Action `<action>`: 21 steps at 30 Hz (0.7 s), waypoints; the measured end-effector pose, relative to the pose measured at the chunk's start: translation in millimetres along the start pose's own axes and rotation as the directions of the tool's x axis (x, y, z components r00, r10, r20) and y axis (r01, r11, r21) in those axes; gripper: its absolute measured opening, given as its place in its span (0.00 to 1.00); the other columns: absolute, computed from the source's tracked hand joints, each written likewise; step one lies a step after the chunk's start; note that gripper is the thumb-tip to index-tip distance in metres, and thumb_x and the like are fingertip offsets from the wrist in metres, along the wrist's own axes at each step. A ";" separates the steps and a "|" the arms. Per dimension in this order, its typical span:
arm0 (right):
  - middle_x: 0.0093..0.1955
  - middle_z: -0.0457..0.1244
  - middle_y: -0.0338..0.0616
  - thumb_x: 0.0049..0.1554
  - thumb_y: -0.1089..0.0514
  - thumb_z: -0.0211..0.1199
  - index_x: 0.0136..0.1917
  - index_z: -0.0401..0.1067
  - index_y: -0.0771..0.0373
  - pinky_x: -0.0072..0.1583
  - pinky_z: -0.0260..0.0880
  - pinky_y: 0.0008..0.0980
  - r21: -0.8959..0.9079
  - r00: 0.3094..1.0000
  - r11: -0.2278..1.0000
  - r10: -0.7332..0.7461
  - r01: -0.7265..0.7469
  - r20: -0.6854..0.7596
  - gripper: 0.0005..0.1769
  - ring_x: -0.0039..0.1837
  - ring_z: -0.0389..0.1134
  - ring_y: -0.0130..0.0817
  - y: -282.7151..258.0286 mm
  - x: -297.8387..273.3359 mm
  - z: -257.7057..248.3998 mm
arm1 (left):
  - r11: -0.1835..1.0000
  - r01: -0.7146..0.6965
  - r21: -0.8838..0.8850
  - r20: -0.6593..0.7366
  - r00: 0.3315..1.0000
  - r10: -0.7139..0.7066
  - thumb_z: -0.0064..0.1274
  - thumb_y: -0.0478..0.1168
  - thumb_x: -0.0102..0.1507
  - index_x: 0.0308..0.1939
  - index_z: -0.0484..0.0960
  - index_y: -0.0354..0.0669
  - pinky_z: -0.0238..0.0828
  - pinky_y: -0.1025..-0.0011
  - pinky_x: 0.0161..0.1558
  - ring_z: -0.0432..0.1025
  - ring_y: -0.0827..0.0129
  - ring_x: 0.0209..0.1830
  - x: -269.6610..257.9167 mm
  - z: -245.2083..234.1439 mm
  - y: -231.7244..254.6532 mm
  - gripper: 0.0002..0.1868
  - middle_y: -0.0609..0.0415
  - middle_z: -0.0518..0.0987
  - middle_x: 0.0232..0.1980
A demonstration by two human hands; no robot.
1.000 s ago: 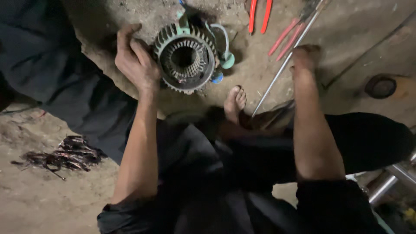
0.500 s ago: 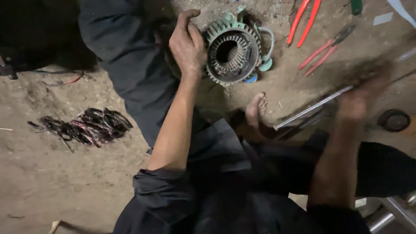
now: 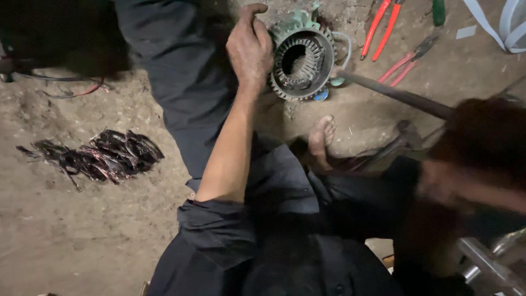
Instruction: The person uses a screwdriver and a metal rod to scrape and clean the interior of a disassembled electric motor stator. They repeatedly rotate the stator and scrape the inner slots to remove debris or old insulation material.
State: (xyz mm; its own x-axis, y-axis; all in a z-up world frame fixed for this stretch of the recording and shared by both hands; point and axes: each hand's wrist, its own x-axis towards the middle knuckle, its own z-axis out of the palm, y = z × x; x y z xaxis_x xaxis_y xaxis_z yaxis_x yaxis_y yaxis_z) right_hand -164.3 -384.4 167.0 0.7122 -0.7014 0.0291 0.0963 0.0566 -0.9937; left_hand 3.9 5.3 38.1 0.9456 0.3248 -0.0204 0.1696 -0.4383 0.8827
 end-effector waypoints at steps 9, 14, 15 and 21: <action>0.36 0.58 0.31 0.64 0.47 0.58 0.45 0.68 0.52 0.39 0.64 0.26 0.195 0.942 0.970 -0.196 0.145 0.272 0.10 0.35 0.60 0.24 -42.3 -56.2 74.9 | 1.000 -0.005 0.001 0.018 1.000 0.005 0.45 0.36 0.68 0.50 0.81 0.49 0.73 0.53 0.48 0.78 0.45 0.45 -3.6 2.7 -9.8 0.10 0.43 0.84 0.42; 0.35 0.59 0.31 0.64 0.46 0.57 0.45 0.68 0.51 0.39 0.64 0.26 0.219 0.874 0.975 -0.148 0.049 0.462 0.10 0.35 0.60 0.23 -12.3 -49.7 158.7 | 1.000 0.011 0.012 0.028 1.000 -0.012 0.45 0.37 0.68 0.50 0.81 0.52 0.75 0.55 0.47 0.79 0.46 0.44 0.2 3.2 -6.1 0.11 0.44 0.83 0.41; 0.35 0.59 0.30 0.64 0.46 0.57 0.45 0.68 0.51 0.39 0.64 0.25 0.219 0.865 0.975 -0.134 0.029 0.484 0.10 0.35 0.60 0.23 -14.3 -45.0 164.4 | 0.999 0.028 0.022 0.032 0.999 -0.028 0.45 0.37 0.68 0.50 0.82 0.52 0.75 0.55 0.47 0.79 0.46 0.43 0.6 3.0 -5.7 0.11 0.44 0.83 0.40; 0.35 0.59 0.30 0.65 0.45 0.55 0.45 0.68 0.51 0.39 0.63 0.24 0.282 0.888 0.957 -0.188 0.069 0.421 0.11 0.35 0.60 0.21 -30.4 -38.6 153.0 | 0.999 -0.035 -0.019 -0.014 0.999 0.034 0.45 0.37 0.68 0.50 0.81 0.52 0.74 0.55 0.47 0.78 0.46 0.45 0.2 2.6 -5.3 0.11 0.44 0.83 0.43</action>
State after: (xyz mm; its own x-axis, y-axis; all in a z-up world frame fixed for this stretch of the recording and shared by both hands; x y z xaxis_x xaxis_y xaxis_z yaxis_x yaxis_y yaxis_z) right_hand -88.3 -250.3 212.6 0.9066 -0.3341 0.2577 0.3371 0.2063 -0.9186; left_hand 3.9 5.5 32.2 0.9468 0.3215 0.0167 0.1314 -0.4332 0.8917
